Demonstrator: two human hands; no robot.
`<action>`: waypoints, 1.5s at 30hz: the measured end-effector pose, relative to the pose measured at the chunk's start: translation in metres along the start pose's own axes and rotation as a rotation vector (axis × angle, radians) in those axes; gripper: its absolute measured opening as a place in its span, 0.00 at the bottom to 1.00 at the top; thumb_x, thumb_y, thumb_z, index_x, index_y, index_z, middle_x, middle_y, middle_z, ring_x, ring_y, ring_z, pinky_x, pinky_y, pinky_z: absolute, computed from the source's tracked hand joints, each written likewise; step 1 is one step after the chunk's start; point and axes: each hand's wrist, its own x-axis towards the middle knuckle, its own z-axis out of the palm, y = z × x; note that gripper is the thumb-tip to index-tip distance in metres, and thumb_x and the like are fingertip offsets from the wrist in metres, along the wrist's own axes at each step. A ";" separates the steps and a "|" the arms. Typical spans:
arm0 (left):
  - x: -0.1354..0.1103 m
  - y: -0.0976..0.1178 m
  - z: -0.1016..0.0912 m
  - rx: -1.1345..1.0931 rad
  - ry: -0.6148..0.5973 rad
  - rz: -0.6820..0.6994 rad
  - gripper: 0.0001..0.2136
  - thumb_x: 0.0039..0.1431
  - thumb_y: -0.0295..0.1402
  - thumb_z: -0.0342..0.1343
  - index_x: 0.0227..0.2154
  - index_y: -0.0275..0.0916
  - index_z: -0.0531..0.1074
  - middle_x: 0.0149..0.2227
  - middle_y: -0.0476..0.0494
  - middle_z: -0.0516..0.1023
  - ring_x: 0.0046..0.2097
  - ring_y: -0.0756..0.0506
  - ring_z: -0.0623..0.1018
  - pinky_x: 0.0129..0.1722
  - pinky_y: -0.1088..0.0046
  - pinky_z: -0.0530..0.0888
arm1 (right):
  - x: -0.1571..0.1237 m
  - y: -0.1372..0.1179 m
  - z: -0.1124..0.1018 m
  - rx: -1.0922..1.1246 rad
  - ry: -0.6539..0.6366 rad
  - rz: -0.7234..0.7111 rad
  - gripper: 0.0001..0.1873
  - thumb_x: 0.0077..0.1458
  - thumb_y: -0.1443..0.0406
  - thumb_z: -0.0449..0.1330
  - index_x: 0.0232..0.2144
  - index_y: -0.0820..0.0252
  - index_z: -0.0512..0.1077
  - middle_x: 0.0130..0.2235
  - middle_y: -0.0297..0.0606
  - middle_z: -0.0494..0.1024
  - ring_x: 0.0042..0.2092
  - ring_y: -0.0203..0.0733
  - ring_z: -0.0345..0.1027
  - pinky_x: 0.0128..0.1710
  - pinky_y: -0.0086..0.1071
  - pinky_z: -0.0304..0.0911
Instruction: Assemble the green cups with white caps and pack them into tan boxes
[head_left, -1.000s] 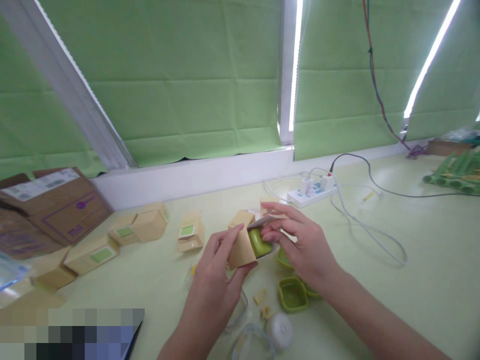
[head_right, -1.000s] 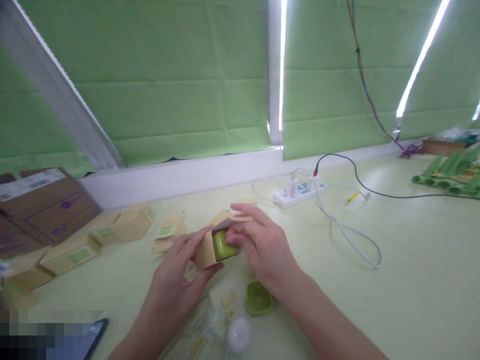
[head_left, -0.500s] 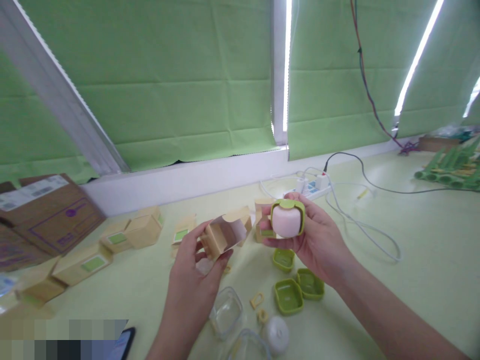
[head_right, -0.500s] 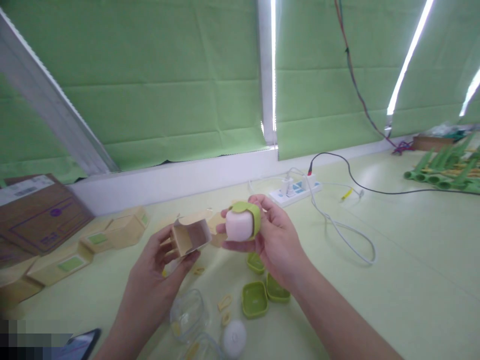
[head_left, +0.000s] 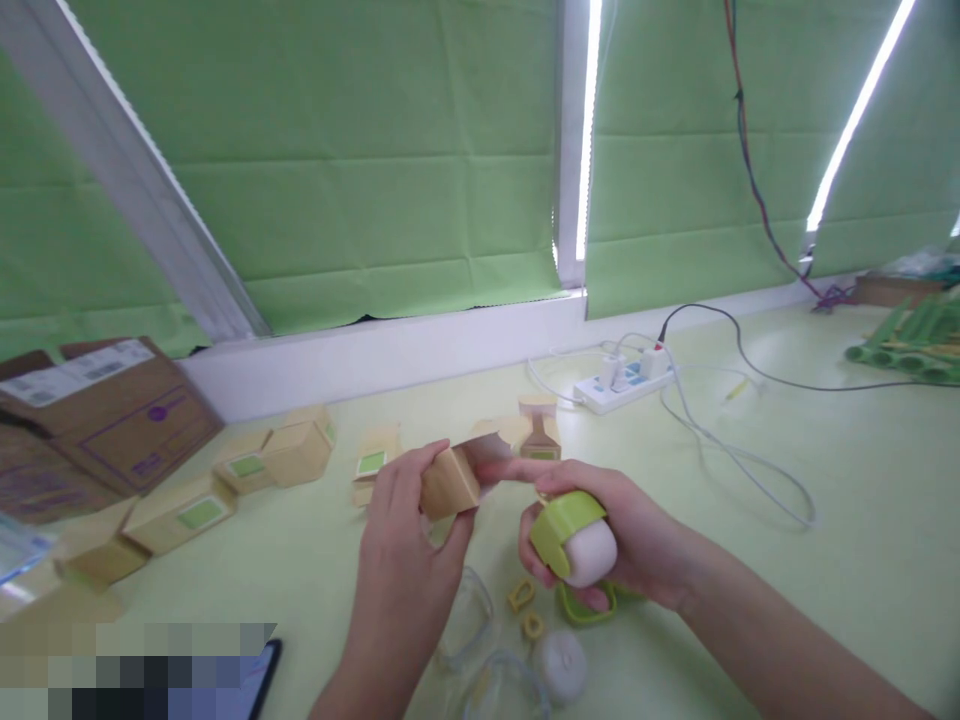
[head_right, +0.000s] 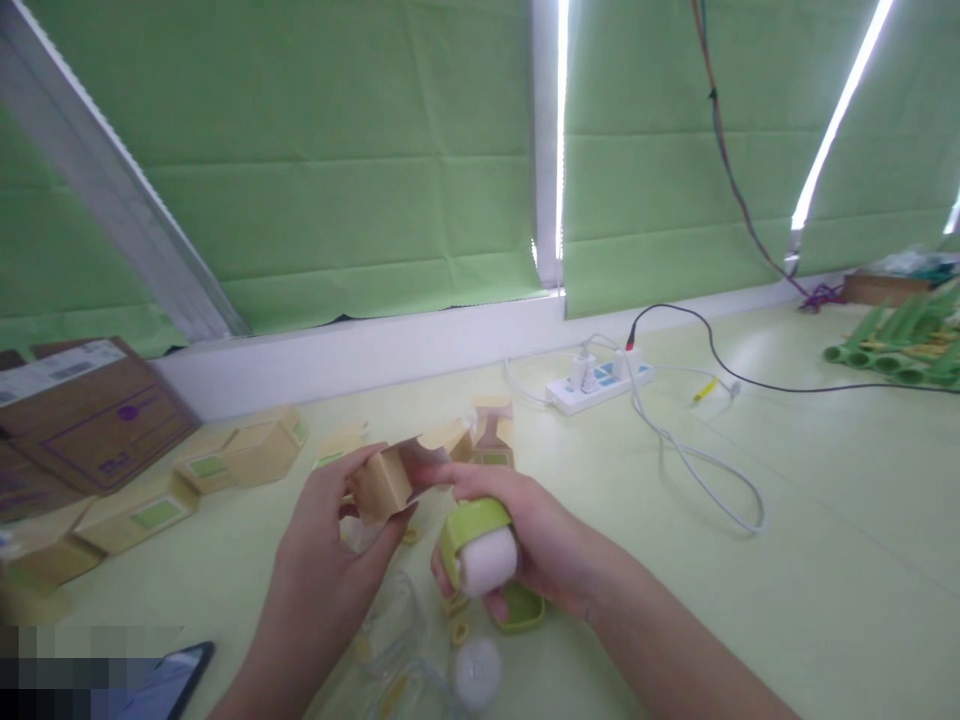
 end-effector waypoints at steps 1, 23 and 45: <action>0.000 0.002 0.000 0.016 0.001 0.023 0.23 0.57 0.26 0.59 0.55 0.41 0.65 0.50 0.38 0.72 0.52 0.37 0.74 0.48 0.54 0.75 | 0.000 0.001 0.000 -0.013 0.005 0.008 0.28 0.58 0.61 0.51 0.60 0.60 0.65 0.20 0.37 0.77 0.19 0.39 0.68 0.10 0.20 0.59; -0.007 0.013 -0.008 0.070 -0.170 0.216 0.21 0.59 0.29 0.61 0.53 0.48 0.64 0.45 0.45 0.71 0.44 0.43 0.76 0.42 0.67 0.75 | 0.005 0.011 -0.010 -0.140 -0.064 -0.075 0.27 0.52 0.64 0.56 0.55 0.60 0.73 0.23 0.37 0.80 0.20 0.39 0.71 0.13 0.24 0.65; -0.013 0.025 -0.005 0.004 -0.352 0.100 0.23 0.54 0.32 0.65 0.48 0.49 0.59 0.41 0.49 0.75 0.40 0.40 0.78 0.39 0.60 0.74 | 0.007 0.007 -0.009 -0.719 0.477 -0.660 0.15 0.65 0.56 0.58 0.47 0.54 0.80 0.48 0.38 0.83 0.49 0.45 0.77 0.49 0.38 0.73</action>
